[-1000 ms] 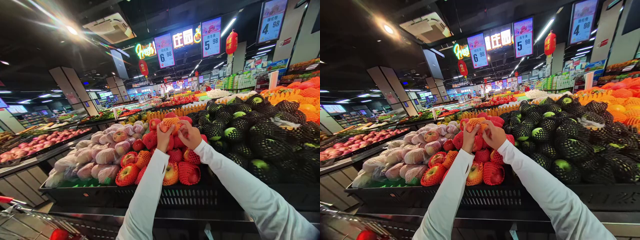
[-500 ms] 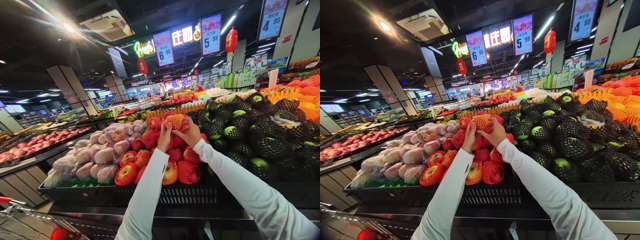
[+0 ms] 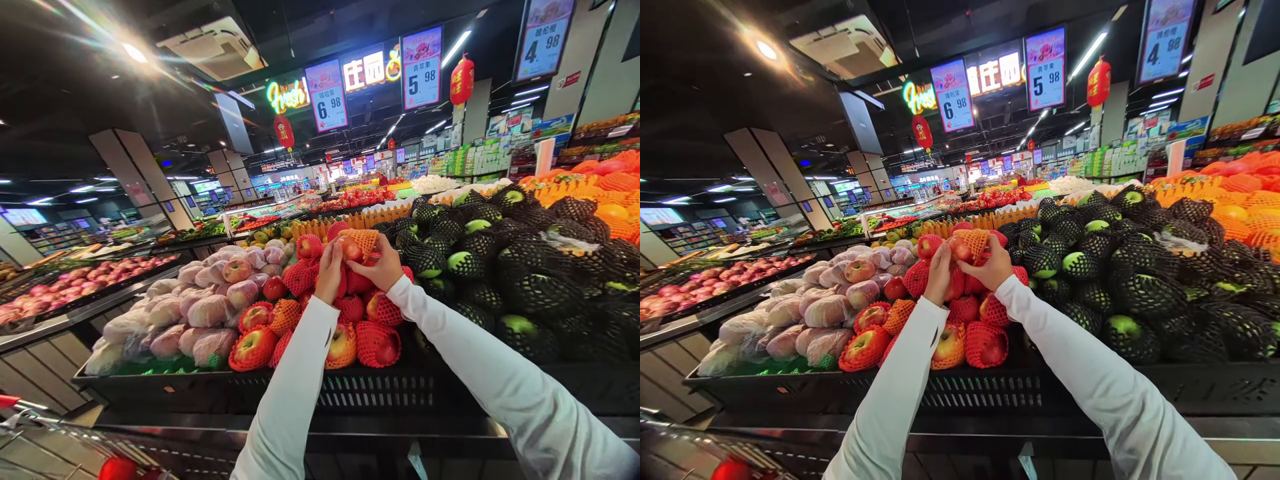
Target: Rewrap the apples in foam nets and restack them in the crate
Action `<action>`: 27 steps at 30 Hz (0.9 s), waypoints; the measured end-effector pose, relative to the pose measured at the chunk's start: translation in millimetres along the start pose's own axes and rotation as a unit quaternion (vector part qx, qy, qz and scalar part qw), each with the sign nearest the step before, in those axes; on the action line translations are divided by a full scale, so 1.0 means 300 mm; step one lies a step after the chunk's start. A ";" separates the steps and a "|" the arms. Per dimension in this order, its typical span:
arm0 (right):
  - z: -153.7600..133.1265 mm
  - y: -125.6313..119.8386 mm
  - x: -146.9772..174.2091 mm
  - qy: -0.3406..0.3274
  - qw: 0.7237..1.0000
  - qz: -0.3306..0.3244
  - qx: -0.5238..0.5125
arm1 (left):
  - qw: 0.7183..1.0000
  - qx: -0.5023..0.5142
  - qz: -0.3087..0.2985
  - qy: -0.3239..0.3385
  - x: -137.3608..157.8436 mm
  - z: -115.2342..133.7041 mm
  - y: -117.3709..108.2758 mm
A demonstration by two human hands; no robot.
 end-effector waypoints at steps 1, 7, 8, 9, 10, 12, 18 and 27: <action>0.019 0.000 -0.001 0.021 1.000 0.009 -0.015 | 1.000 0.019 0.004 -0.008 -0.001 0.005 -0.004; 0.122 0.028 -0.012 0.136 0.976 0.024 -0.171 | 0.997 0.000 0.077 -0.033 -0.008 0.012 -0.068; 0.123 0.031 -0.013 0.138 0.972 0.025 -0.187 | 0.996 -0.006 0.083 -0.027 -0.012 0.013 -0.078; 0.121 0.032 -0.014 0.136 0.970 0.026 -0.198 | 0.996 -0.009 0.087 -0.018 -0.015 0.013 -0.086; 0.116 0.031 -0.014 0.133 0.970 0.026 -0.204 | 0.996 -0.012 0.088 -0.009 -0.018 0.014 -0.091; 0.110 0.025 -0.011 0.127 0.972 0.029 -0.193 | 0.996 -0.031 0.083 0.009 -0.022 0.019 -0.095; 0.074 0.006 -0.004 0.088 0.991 0.017 -0.104 | 0.980 -0.176 0.033 0.085 -0.014 0.074 -0.057; 0.008 -0.023 0.001 0.042 0.999 0.017 -0.013 | 0.981 -0.177 0.001 0.082 -0.013 0.061 -0.036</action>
Point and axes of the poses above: each hand's wrist, its own x-axis away from the middle knuckle, its own y-axis out of the palm, z = x × y, the point moved 9 cm from there along -x, towards the middle knuckle, and after that the axes turned 7 degrees about x, right-handed, at the moved point
